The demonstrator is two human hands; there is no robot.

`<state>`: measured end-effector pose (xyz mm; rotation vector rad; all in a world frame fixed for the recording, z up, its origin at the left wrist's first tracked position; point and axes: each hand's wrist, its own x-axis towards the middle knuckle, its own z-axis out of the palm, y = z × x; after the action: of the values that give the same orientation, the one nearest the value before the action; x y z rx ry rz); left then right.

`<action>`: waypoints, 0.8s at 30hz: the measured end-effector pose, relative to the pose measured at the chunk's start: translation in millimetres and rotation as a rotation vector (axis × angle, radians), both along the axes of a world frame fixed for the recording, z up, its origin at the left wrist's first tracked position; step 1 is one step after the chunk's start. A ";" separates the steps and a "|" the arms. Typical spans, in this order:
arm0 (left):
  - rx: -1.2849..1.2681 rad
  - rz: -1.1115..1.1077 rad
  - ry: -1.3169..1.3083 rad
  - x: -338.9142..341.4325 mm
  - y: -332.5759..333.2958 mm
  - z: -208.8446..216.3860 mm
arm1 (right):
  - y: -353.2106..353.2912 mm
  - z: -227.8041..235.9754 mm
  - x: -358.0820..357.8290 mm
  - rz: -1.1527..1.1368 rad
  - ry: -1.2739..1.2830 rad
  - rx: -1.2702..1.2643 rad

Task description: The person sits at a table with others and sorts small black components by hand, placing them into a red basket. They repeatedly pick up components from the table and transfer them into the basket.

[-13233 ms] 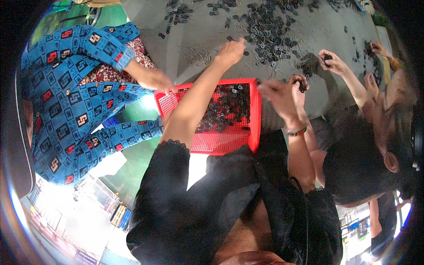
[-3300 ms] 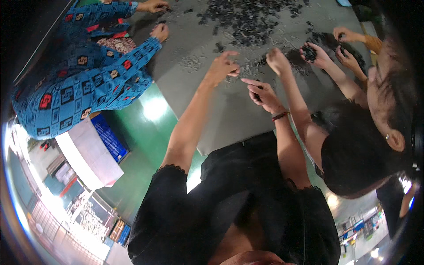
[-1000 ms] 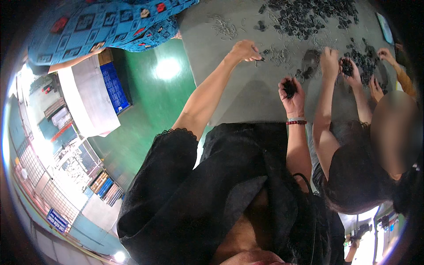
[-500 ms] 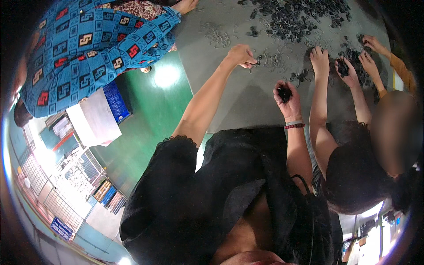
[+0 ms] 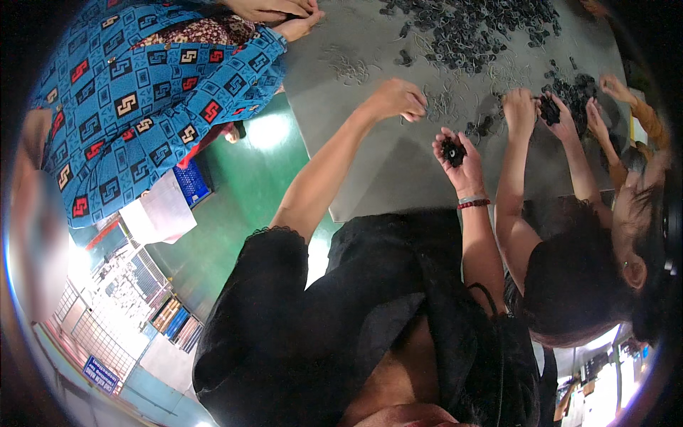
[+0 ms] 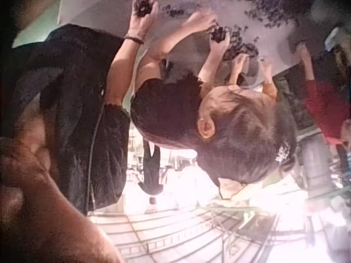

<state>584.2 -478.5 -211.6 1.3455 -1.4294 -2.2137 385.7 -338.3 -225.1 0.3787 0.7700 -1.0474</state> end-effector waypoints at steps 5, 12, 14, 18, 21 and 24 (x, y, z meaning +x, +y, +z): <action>-0.282 -0.137 -0.474 -27.2 5.1 18.2 | -8.2 -4.3 0.6 -0.103 0.017 -0.003; -0.825 -0.219 -0.830 -26.0 35.8 -94.7 | -8.5 -9.2 -14.7 0.002 -0.094 -0.178; -0.706 -0.263 -0.702 -31.9 34.0 -102.3 | 3.2 -10.3 -15.7 0.034 0.005 -0.081; 0.132 -0.059 -0.066 -45.0 11.1 -42.9 | 19.3 -6.9 -28.7 0.304 0.252 -0.140; -0.295 -0.403 -0.460 -35.8 0.2 -55.6 | 14.1 2.4 -29.7 0.436 0.288 -0.168; -0.221 -0.235 -0.279 -31.1 -1.4 -46.0 | 5.0 17.4 -23.0 0.402 0.361 -0.088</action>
<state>553.1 -479.9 -257.6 1.5217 -1.9574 -1.9771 362.8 -333.3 -207.8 -0.0479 1.0671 -0.7714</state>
